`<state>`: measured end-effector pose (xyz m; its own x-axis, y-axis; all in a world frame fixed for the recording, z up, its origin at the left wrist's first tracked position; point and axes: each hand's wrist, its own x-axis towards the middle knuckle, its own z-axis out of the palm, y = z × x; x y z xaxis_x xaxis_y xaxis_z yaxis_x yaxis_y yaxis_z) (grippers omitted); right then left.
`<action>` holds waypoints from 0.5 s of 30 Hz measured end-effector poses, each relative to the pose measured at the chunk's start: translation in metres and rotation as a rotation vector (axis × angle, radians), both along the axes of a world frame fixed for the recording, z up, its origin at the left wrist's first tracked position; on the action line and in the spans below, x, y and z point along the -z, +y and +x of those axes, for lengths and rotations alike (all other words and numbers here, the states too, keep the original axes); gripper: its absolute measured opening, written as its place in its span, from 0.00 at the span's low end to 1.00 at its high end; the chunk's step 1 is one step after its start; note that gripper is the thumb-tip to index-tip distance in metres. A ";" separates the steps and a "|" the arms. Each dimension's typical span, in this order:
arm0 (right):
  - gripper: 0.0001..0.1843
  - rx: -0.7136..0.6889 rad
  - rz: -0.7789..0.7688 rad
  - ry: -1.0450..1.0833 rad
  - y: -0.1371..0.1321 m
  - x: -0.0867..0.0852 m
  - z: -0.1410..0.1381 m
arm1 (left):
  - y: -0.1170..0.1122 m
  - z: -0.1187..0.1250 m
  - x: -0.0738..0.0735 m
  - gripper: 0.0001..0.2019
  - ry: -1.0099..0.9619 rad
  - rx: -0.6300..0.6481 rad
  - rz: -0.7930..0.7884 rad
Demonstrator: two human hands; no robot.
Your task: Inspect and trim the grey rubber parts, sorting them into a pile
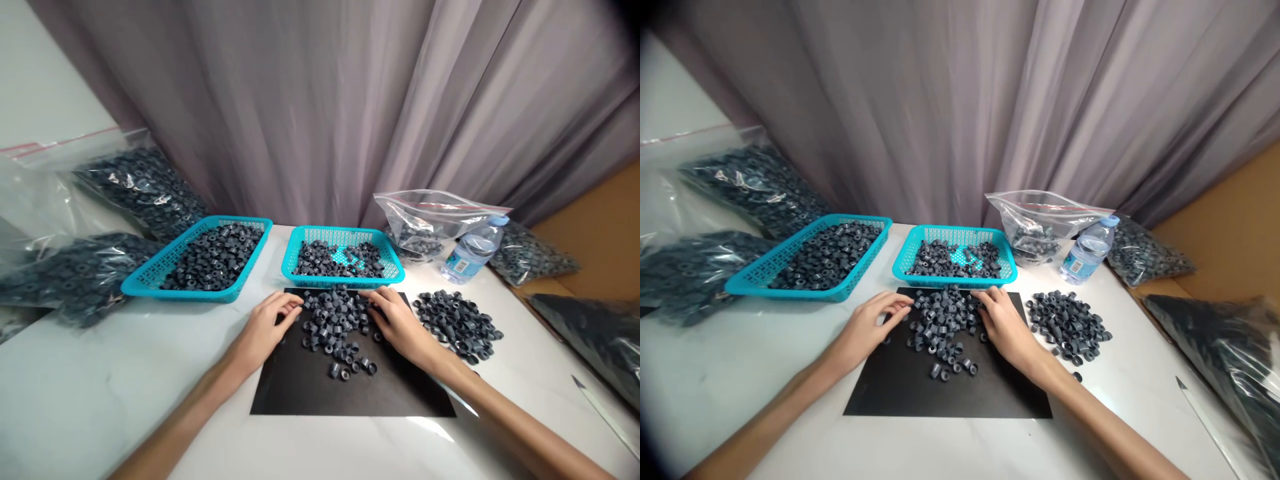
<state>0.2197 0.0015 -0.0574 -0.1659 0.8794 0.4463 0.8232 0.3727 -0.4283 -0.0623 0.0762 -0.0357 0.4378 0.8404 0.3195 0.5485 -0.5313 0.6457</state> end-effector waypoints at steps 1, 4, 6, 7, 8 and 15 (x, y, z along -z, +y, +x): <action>0.20 -0.011 -0.010 0.019 0.000 -0.001 -0.002 | -0.003 0.005 0.001 0.10 -0.016 0.019 -0.016; 0.19 -0.032 -0.038 0.065 -0.002 -0.008 -0.005 | -0.010 0.014 0.004 0.10 -0.065 0.050 -0.057; 0.17 -0.034 -0.047 0.080 -0.003 -0.015 -0.006 | -0.012 0.016 0.005 0.09 -0.097 0.050 -0.085; 0.16 -0.028 -0.048 0.083 -0.004 -0.019 -0.005 | -0.013 0.016 0.005 0.08 -0.113 0.044 -0.096; 0.14 -0.017 -0.047 0.081 -0.004 -0.024 -0.004 | -0.013 0.015 0.006 0.08 -0.128 0.036 -0.106; 0.13 0.164 -0.019 -0.049 0.025 -0.055 0.017 | -0.013 0.013 0.009 0.11 -0.180 -0.060 -0.166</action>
<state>0.2367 0.0264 -0.0026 -0.0406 0.9048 0.4240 0.8924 0.2237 -0.3919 -0.0497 0.0633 -0.0444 0.3342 0.9105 0.2435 0.4443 -0.3800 0.8113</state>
